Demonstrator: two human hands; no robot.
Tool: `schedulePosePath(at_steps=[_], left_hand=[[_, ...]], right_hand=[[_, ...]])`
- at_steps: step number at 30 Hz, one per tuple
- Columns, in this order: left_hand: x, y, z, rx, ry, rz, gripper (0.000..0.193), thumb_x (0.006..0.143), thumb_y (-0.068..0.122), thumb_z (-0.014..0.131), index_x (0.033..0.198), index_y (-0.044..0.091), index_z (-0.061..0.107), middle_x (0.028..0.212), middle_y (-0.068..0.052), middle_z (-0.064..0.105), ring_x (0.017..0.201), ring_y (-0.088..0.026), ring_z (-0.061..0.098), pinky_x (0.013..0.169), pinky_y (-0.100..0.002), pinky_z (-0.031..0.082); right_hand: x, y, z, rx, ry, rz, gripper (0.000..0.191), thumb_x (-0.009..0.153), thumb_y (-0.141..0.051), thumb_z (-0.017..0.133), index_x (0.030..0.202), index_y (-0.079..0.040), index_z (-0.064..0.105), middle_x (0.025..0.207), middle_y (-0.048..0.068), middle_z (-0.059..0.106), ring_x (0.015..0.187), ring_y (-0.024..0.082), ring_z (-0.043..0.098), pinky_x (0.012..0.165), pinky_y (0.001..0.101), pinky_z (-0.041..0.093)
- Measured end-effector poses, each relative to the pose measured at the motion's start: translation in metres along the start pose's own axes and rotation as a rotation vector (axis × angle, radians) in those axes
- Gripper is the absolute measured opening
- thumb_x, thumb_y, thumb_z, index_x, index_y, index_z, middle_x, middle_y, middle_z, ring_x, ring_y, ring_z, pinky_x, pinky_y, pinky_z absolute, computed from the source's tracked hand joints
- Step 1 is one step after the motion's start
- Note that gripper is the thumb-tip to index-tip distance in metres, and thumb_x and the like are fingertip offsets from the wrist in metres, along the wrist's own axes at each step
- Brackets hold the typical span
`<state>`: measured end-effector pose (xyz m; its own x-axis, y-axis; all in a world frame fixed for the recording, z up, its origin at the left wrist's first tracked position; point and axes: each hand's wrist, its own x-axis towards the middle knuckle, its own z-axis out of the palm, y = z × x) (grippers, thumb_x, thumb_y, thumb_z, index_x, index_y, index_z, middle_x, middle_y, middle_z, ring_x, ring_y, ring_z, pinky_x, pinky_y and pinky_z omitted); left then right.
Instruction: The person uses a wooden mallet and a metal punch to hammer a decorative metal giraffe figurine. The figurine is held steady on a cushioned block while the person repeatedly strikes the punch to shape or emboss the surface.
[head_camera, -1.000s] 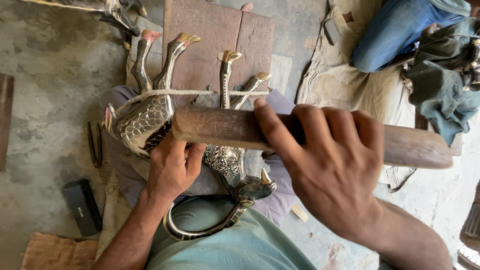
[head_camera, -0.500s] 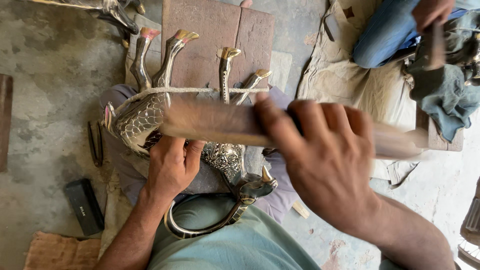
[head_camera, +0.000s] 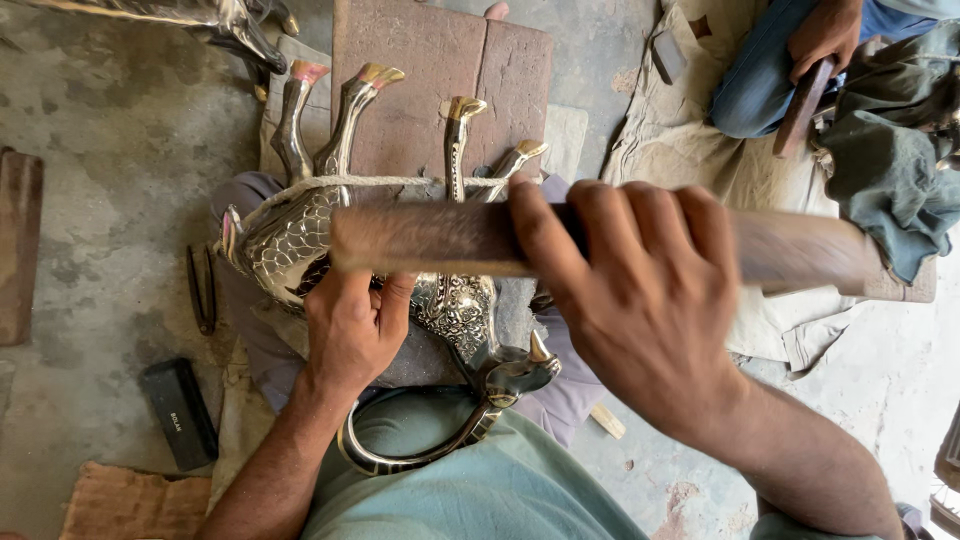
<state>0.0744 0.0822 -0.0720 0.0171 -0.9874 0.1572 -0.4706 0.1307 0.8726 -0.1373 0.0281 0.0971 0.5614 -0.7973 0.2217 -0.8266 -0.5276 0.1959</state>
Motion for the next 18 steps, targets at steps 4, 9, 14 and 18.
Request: schedulePosePath(at_steps=[4,9,14,18], left_hand=[[0.003,0.005,-0.010,0.022,0.193,0.318,0.014,0.110,0.013,0.057,0.121,0.005,0.061,0.099,-0.012,0.070,0.084,-0.021,0.072,0.071,-0.033,0.061],[0.017,0.011,-0.014,-0.035,0.086,0.078,0.026,0.103,0.015,0.069,0.114,-0.004,0.055,0.089,-0.012,0.070,0.076,-0.017,0.073,0.065,-0.030,0.058],[0.021,0.014,-0.010,0.002,0.070,0.074,0.024,0.105,0.016,0.068,0.113,-0.002,0.055,0.093,-0.012,0.071,0.081,-0.020,0.075,0.065,-0.030,0.059],[0.019,0.012,-0.008,0.006,0.074,0.070,0.024,0.106,0.018,0.067,0.113,-0.001,0.054,0.094,-0.012,0.070,0.080,-0.021,0.074,0.069,-0.033,0.059]], right_hand=[[-0.013,0.008,-0.011,0.048,0.048,0.040,0.042,0.087,-0.009,0.071,0.127,-0.006,0.062,0.099,0.011,0.072,0.083,0.023,0.067,0.074,0.0396,0.053],[-0.004,0.016,-0.002,0.187,-0.207,0.186,0.037,0.090,-0.017,0.073,0.123,-0.004,0.061,0.092,0.010,0.070,0.072,0.022,0.066,0.066,0.0381,0.054],[0.018,0.013,-0.002,0.310,-0.093,0.121,0.053,0.080,-0.011,0.072,0.131,-0.002,0.059,0.095,0.012,0.067,0.075,0.024,0.066,0.062,0.0385,0.053],[0.027,0.002,0.002,0.583,-0.005,0.157,0.046,0.095,-0.012,0.068,0.135,-0.005,0.049,0.107,0.011,0.065,0.092,0.025,0.066,0.076,0.0379,0.056]])
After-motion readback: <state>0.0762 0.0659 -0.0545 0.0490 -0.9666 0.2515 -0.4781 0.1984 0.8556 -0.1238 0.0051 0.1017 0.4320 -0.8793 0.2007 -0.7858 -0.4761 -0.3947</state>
